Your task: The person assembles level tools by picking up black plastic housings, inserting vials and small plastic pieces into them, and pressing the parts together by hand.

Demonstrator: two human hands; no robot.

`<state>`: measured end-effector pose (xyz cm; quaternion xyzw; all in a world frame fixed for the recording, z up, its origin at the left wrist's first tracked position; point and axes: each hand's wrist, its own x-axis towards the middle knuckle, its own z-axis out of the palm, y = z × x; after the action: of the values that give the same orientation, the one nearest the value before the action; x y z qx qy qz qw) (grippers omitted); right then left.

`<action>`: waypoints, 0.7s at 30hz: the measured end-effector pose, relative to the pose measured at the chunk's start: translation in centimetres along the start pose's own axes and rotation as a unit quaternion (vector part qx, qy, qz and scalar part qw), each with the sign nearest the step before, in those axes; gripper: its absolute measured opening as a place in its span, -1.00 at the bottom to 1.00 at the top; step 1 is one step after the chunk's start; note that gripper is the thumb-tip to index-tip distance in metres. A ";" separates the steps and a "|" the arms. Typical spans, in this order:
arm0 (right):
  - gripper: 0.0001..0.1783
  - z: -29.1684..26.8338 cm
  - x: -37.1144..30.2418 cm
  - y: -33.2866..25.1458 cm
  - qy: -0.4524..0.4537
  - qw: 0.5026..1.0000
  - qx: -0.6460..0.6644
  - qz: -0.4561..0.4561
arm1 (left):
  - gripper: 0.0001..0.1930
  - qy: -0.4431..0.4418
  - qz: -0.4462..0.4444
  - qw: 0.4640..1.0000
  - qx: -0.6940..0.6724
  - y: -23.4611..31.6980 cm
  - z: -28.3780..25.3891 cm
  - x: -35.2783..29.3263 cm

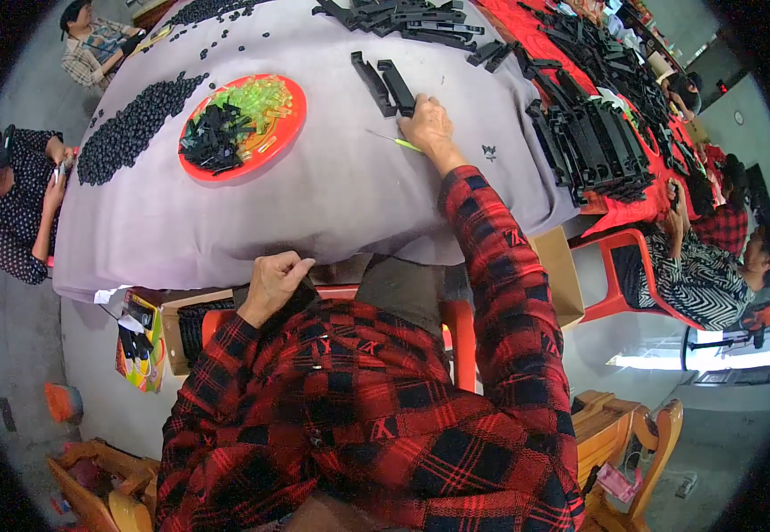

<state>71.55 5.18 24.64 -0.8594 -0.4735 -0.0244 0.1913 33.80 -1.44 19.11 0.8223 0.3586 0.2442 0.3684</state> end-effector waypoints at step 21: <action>-0.66 -5.3 -6.7 1.5 -0.279 0.619 0.729 0.093 | -0.58 0.186 0.083 0.978 -0.050 2.1 -2.5 0.7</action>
<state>69.80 -2.79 27.63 -0.4429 -0.2843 0.5872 0.6150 33.42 -0.76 22.39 0.7700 0.3387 0.4401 0.3141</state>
